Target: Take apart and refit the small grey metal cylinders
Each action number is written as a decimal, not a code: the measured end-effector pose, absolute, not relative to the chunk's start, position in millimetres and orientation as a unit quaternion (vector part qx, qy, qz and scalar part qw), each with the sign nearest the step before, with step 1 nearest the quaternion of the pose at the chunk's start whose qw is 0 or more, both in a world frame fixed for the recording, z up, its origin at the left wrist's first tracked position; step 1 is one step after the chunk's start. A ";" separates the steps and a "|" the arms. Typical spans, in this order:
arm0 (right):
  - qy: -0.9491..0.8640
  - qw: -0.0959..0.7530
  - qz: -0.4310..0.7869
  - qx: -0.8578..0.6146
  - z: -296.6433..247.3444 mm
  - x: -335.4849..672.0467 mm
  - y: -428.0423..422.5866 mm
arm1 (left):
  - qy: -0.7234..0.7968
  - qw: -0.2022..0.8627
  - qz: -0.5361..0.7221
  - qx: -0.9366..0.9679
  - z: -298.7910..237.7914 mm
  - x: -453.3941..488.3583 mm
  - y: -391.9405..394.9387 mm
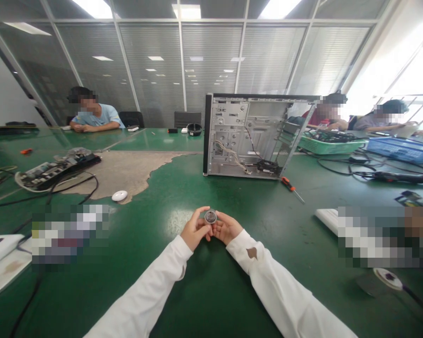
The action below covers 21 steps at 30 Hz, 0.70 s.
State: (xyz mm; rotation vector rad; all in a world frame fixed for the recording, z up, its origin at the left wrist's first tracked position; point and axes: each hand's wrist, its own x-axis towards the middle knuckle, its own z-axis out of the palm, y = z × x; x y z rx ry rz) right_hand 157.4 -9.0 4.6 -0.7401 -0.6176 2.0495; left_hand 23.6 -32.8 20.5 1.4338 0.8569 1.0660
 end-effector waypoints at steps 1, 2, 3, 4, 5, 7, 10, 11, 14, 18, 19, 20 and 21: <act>-0.238 0.419 0.823 -0.301 4.3 157.7 -8.3 | 0.371 0.531 0.448 0.616 20.3 23.6 -33.8; -0.232 0.415 0.826 -0.304 4.0 157.8 -7.8 | 0.382 0.510 0.446 0.628 20.2 23.4 -34.7; -0.227 0.413 0.827 -0.306 3.9 157.9 -7.4 | 0.393 0.490 0.442 0.640 20.3 23.3 -35.5; -0.222 0.412 0.828 -0.309 3.9 157.8 -7.2 | 0.402 0.471 0.439 0.651 20.5 23.0 -35.9; -0.218 0.414 0.827 -0.311 3.9 157.5 -7.2 | 0.409 0.455 0.437 0.659 20.9 22.8 -36.2; -0.215 0.416 0.826 -0.314 3.8 156.8 -7.7 | 0.421 0.428 0.439 0.668 22.1 22.5 -36.4; -0.227 0.419 0.822 -0.311 3.7 155.7 -8.9 | 0.437 0.398 0.447 0.672 25.1 22.7 -36.7; -0.232 0.422 0.820 -0.310 3.8 155.5 -9.3 | 0.441 0.391 0.449 0.672 26.5 23.0 -37.1; -0.239 0.429 0.814 -0.309 5.1 155.4 -10.4 | 0.462 0.366 0.456 0.667 31.6 24.2 -39.3; -0.224 0.417 0.827 -0.302 9.0 155.2 -12.5 | 0.495 0.316 0.471 0.658 36.4 24.7 -40.7; -0.217 0.417 0.830 -0.299 9.8 155.0 -13.0 | 0.501 0.306 0.474 0.657 36.1 24.5 -40.0; -0.210 0.419 0.832 -0.296 10.4 154.8 -13.4 | 0.506 0.298 0.475 0.655 35.1 24.1 -38.8; -0.205 0.423 0.833 -0.293 10.6 154.6 -13.8 | 0.511 0.292 0.475 0.654 33.4 23.6 -37.2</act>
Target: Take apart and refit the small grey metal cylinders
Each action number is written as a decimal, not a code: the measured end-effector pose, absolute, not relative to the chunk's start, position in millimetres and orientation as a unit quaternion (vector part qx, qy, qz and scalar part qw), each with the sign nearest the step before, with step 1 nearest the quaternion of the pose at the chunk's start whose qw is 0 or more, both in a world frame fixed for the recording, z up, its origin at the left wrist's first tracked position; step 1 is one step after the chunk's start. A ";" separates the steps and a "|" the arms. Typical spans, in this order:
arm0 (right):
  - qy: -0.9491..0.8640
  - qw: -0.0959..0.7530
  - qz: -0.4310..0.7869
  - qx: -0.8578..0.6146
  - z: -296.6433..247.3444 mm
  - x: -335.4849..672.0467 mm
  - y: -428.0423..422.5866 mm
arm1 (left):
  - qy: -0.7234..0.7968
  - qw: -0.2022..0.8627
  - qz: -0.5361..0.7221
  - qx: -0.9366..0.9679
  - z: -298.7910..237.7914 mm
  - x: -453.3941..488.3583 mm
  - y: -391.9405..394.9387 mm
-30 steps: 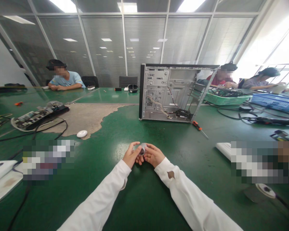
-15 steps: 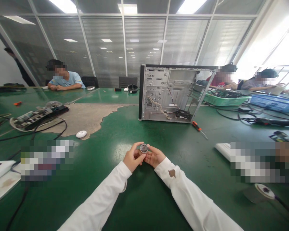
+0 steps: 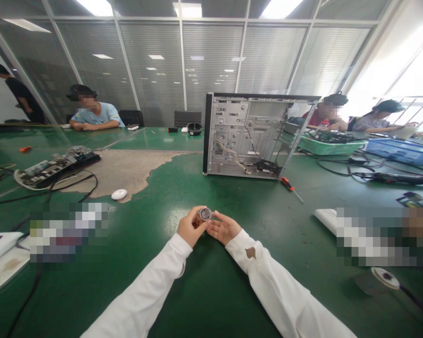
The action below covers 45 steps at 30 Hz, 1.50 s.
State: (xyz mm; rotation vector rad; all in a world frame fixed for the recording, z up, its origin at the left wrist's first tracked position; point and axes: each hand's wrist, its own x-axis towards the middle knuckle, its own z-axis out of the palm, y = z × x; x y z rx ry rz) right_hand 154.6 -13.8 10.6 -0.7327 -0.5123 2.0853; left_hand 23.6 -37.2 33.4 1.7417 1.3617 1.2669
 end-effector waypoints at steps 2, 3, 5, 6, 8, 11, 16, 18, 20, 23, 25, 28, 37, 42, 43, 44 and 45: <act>-0.201 0.430 0.833 -0.285 10.4 154.5 -14.2 | 0.521 0.290 0.473 0.649 28.7 22.5 -33.3; -0.204 0.435 0.830 -0.282 10.0 154.5 -14.4 | 0.526 0.291 0.472 0.645 26.2 21.9 -31.3; -0.214 0.448 0.822 -0.277 9.5 154.7 -14.7 | 0.533 0.299 0.475 0.633 22.5 20.7 -28.4; -0.220 0.456 0.817 -0.275 9.5 154.8 -14.9 | 0.535 0.305 0.478 0.626 21.7 20.2 -27.6; -0.227 0.471 0.808 -0.270 10.2 154.7 -15.5 | 0.536 0.314 0.484 0.616 22.1 19.1 -27.5; -0.235 0.490 0.797 -0.264 12.8 154.1 -16.9 | 0.539 0.309 0.485 0.615 26.1 17.9 -29.3; -0.279 0.544 0.742 -0.275 14.7 152.7 -17.8 | 0.556 0.284 0.476 0.620 31.0 17.0 -30.8; -0.307 0.562 0.715 -0.282 12.9 152.5 -16.6 | 0.557 0.284 0.468 0.624 31.8 17.1 -30.9; -0.335 0.573 0.690 -0.289 10.3 152.6 -15.0 | 0.557 0.286 0.459 0.630 32.4 17.4 -31.1; -0.387 0.594 0.631 -0.316 8.6 153.0 -13.8 | 0.552 0.289 0.449 0.640 32.0 17.8 -31.2; -0.434 0.600 0.582 -0.336 10.1 153.4 -14.7 | 0.544 0.292 0.440 0.651 30.3 17.6 -30.9; -0.502 0.590 0.528 -0.349 14.6 153.1 -18.4 | 0.531 0.290 0.425 0.674 26.4 16.3 -29.6; -0.645 0.573 0.361 -0.355 20.2 147.3 -32.4 | 0.493 0.212 0.397 0.745 19.1 11.0 -25.1; -0.686 0.539 0.347 -0.344 23.1 149.0 -36.0 | 0.467 0.194 0.397 0.766 18.5 10.5 -24.1; -0.685 0.538 0.348 -0.347 23.0 149.1 -36.0 | 0.465 0.192 0.398 0.767 18.0 10.4 -23.8; -0.683 0.537 0.349 -0.351 22.8 149.1 -35.9 | 0.465 0.190 0.399 0.768 17.3 10.2 -23.5; -0.683 0.534 0.349 -0.356 22.5 148.9 -35.7 | 0.463 0.186 0.400 0.769 16.5 9.8 -23.1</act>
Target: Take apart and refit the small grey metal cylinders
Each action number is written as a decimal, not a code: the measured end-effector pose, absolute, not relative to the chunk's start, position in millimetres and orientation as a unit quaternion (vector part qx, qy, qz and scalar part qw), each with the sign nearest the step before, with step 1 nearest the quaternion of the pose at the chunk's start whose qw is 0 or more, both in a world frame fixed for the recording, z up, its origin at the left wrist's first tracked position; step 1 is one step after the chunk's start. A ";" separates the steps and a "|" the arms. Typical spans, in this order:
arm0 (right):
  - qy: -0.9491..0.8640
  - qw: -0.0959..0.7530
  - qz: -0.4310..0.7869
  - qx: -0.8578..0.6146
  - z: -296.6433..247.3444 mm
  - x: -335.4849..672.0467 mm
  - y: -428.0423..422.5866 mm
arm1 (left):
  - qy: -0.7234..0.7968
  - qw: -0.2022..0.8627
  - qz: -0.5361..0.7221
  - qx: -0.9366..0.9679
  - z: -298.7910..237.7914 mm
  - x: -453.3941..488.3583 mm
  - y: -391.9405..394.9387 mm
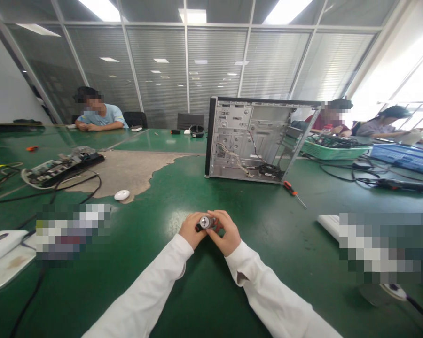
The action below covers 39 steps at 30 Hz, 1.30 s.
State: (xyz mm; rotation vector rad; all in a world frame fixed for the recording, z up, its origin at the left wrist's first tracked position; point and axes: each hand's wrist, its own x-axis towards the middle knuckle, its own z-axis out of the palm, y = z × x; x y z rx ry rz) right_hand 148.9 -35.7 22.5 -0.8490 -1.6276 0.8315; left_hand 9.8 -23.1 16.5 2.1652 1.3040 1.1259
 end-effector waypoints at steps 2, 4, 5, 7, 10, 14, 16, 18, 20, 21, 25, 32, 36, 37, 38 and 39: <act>-0.689 0.523 0.341 -0.367 21.9 148.4 -35.5 | 0.459 0.178 0.402 0.772 14.9 8.9 -22.2; -0.700 0.511 0.328 -0.374 21.5 147.9 -35.7 | 0.453 0.166 0.405 0.777 13.8 7.8 -21.4; -0.704 0.509 0.322 -0.376 21.4 147.7 -36.0 | 0.449 0.161 0.404 0.780 13.6 7.3 -21.2; -0.710 0.507 0.311 -0.377 21.4 147.6 -36.4 | 0.443 0.149 0.402 0.788 13.9 6.7 -21.2; -0.723 0.505 0.283 -0.377 21.8 148.3 -36.6 | 0.439 0.128 0.407 0.791 15.6 6.8 -22.0; -0.738 0.496 0.245 -0.387 21.4 149.0 -34.9 | 0.442 0.118 0.412 0.788 18.1 8.2 -23.6; -0.734 0.489 0.242 -0.405 19.1 148.6 -32.9 | 0.449 0.125 0.407 0.785 18.9 9.2 -24.4; -0.720 0.486 0.245 -0.431 15.3 147.7 -30.2 | 0.462 0.135 0.401 0.779 19.3 10.0 -25.1; -0.701 0.486 0.255 -0.455 10.5 146.8 -27.1 | 0.478 0.145 0.395 0.771 19.5 10.5 -25.8; -0.693 0.486 0.262 -0.464 8.2 146.5 -25.6 | 0.484 0.150 0.393 0.767 19.6 10.6 -26.0; -0.673 0.482 0.297 -0.475 2.0 146.2 -21.8 | 0.488 0.163 0.392 0.763 20.1 10.3 -26.8; -0.672 0.514 0.281 -0.453 1.4 146.3 -22.4 | 0.489 0.194 0.393 0.754 18.4 11.1 -27.3; -0.690 0.533 0.250 -0.421 6.2 148.1 -23.7 | 0.490 0.208 0.382 0.755 15.8 11.2 -26.4; -0.694 0.538 0.240 -0.415 8.1 148.9 -24.4 | 0.491 0.211 0.380 0.755 15.1 11.1 -26.1; -0.697 0.542 0.231 -0.410 10.2 149.8 -25.3 | 0.491 0.214 0.378 0.755 14.6 10.9 -25.7; -0.699 0.546 0.222 -0.406 12.3 150.7 -26.3 | 0.491 0.217 0.377 0.754 14.1 10.8 -25.4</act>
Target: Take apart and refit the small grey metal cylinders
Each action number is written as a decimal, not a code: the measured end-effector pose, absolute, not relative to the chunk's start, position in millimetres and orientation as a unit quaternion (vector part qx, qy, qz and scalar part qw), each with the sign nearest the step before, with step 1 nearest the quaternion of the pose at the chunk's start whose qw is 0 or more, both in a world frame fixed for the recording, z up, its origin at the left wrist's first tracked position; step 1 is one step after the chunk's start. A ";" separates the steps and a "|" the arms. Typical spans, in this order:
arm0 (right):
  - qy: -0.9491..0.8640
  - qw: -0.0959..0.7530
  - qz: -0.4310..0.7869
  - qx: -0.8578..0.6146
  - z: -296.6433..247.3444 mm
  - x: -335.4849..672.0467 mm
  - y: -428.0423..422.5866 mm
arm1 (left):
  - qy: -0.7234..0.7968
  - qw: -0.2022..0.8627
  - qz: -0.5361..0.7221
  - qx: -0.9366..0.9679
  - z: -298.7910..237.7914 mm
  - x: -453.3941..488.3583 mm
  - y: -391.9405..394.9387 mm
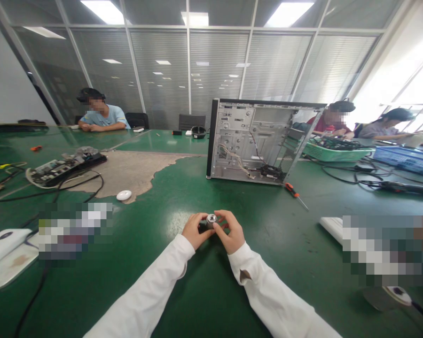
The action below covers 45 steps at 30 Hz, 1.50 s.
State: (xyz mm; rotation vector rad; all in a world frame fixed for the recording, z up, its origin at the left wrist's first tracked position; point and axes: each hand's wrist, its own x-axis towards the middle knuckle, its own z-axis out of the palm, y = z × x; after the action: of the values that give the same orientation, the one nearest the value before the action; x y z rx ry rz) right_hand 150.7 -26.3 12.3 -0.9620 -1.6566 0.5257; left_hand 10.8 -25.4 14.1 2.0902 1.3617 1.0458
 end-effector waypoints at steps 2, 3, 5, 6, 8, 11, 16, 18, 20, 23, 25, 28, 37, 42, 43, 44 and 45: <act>-0.704 0.551 0.202 -0.400 16.1 152.2 -28.5 | 0.492 0.221 0.376 0.754 13.3 10.4 -24.8; -0.707 0.552 0.192 -0.398 17.7 152.7 -29.5 | 0.492 0.222 0.376 0.754 13.0 10.2 -24.6; -0.716 0.551 0.173 -0.392 20.1 153.1 -31.0 | 0.491 0.224 0.374 0.754 12.8 9.8 -24.3; -0.721 0.550 0.164 -0.387 21.0 153.0 -31.6 | 0.491 0.225 0.374 0.754 12.8 9.6 -24.3; -0.734 0.545 0.143 -0.379 22.7 152.8 -32.4 | 0.492 0.226 0.374 0.753 12.9 9.4 -24.1; -0.752 0.531 0.115 -0.373 25.3 152.5 -33.5 | 0.492 0.228 0.376 0.751 13.1 9.5 -23.9; -0.763 0.524 0.098 -0.365 26.5 152.9 -34.3 | 0.488 0.229 0.377 0.753 13.4 10.5 -23.4; -0.765 0.525 0.095 -0.360 26.1 152.9 -34.4 | 0.489 0.229 0.377 0.753 13.7 10.7 -23.2; -0.766 0.526 0.095 -0.357 25.9 152.8 -34.7 | 0.490 0.228 0.375 0.753 14.0 10.6 -23.1; -0.764 0.529 0.101 -0.354 26.8 153.2 -35.2 | 0.492 0.229 0.373 0.753 14.4 10.3 -23.3; -0.759 0.536 0.104 -0.355 27.3 154.6 -34.3 | 0.493 0.228 0.373 0.752 14.4 10.2 -24.0; -0.743 0.543 0.108 -0.376 25.0 158.0 -29.7 | 0.496 0.225 0.373 0.751 14.1 9.8 -25.0; -0.748 0.429 0.096 -0.498 -6.9 165.5 -7.7 | 0.547 0.195 0.387 0.716 5.7 3.9 -17.2; -0.785 0.377 0.086 -0.484 -11.8 168.1 -6.5 | 0.548 0.190 0.387 0.717 4.8 3.7 -16.3; -0.780 0.383 0.094 -0.485 -11.0 168.7 -6.6 | 0.547 0.191 0.387 0.717 4.9 3.8 -16.4; -0.770 0.396 0.108 -0.489 -10.0 169.5 -6.2 | 0.547 0.192 0.387 0.717 5.0 3.9 -16.4; -0.752 0.414 0.132 -0.496 -9.1 170.6 -5.2 | 0.548 0.193 0.388 0.716 5.0 3.9 -16.5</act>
State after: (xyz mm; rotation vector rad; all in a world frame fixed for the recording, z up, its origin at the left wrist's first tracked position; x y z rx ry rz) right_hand 170.6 -5.2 -9.1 -1.2473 -1.8888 0.3309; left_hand 3.9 -16.5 5.0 2.0093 1.5369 1.0875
